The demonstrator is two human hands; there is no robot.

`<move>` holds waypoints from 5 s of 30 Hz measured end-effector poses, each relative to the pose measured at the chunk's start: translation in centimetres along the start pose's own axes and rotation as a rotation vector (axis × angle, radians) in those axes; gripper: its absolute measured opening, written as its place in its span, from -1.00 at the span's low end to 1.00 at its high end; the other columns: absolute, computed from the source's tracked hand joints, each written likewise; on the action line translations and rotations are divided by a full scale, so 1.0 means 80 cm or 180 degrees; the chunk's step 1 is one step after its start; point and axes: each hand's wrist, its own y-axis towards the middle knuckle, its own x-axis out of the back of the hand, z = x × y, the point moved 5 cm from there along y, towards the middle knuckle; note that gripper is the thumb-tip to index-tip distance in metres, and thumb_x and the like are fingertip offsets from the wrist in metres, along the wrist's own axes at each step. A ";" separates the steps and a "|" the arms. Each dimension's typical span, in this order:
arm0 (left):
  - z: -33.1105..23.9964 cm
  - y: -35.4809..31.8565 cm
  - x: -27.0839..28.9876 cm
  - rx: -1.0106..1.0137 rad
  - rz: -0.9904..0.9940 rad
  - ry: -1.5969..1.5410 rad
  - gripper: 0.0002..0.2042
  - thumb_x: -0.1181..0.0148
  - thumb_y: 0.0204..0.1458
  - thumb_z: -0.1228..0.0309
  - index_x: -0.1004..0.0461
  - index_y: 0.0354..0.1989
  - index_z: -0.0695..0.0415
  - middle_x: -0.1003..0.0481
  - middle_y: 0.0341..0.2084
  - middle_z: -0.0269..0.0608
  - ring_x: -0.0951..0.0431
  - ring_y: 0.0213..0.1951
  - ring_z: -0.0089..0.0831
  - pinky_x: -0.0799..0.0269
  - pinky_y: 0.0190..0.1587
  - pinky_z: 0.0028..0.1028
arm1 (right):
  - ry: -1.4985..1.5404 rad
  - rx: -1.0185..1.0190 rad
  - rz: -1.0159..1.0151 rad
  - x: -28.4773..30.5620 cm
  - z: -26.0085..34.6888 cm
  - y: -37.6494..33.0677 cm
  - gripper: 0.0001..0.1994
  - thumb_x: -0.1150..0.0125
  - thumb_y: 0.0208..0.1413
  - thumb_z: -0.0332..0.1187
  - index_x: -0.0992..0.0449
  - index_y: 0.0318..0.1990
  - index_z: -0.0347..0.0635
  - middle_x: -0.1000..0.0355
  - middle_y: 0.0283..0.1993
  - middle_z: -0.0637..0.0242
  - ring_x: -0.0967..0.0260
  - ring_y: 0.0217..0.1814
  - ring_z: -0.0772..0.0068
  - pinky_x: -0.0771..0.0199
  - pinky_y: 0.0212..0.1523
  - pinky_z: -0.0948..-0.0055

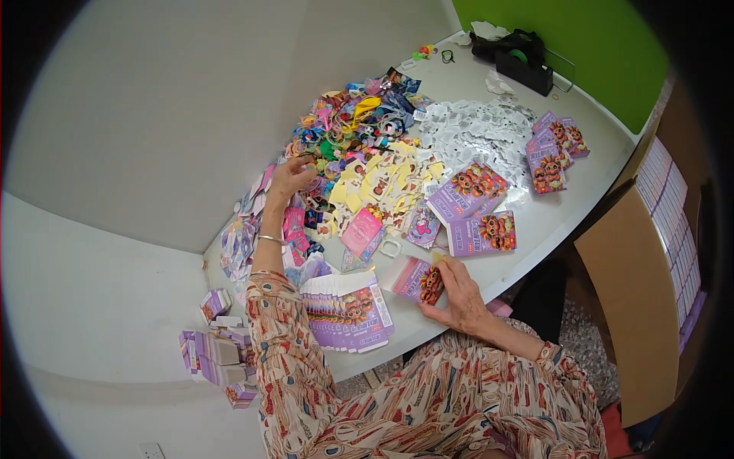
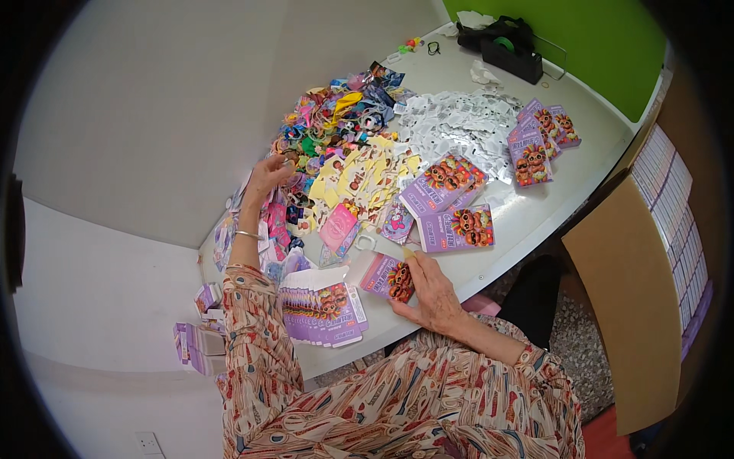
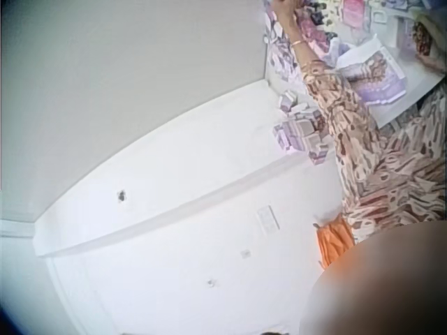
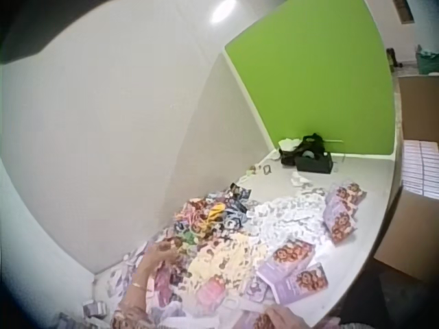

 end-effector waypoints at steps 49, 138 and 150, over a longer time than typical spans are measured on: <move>-0.076 -0.098 -0.060 -0.0051 0.0396 -0.1811 -0.77 -0.19 0.05 0.56 -0.41 -0.11 0.27 -0.54 -0.34 -0.25 -0.54 -0.34 -0.54 -0.47 -0.21 -0.56 | -0.0070 -0.0316 0.0112 -0.006 0.001 0.012 -0.18 -0.43 -0.22 -0.18 -0.17 0.15 -0.46 -0.19 0.12 -0.14 -0.25 0.11 -0.14 -0.40 0.05 0.17; -0.112 -0.318 -0.181 -0.0458 -0.0789 -0.0422 -0.69 -0.22 0.01 0.56 -0.42 -0.04 0.23 -0.47 -0.22 -0.22 -0.46 -0.15 -0.39 -0.37 -0.05 -0.39 | -0.0327 -0.0199 -0.0161 0.033 0.008 0.011 -0.16 -0.49 -0.27 -0.29 -0.15 0.16 -0.47 -0.20 0.14 -0.14 -0.23 0.14 -0.11 -0.37 0.08 0.19; -0.072 -0.339 -0.219 -0.0681 -0.0420 -0.0553 -0.55 -0.22 0.02 0.62 -0.25 0.11 0.24 -0.48 -0.31 -0.18 -0.51 -0.33 -0.51 -0.45 -0.26 -0.51 | 0.1100 -0.0830 0.0242 0.033 -0.012 0.030 -0.57 -0.26 0.06 -0.37 -0.32 0.05 -0.39 -0.30 -0.03 0.07 -0.37 -0.16 0.22 -0.40 -0.25 0.45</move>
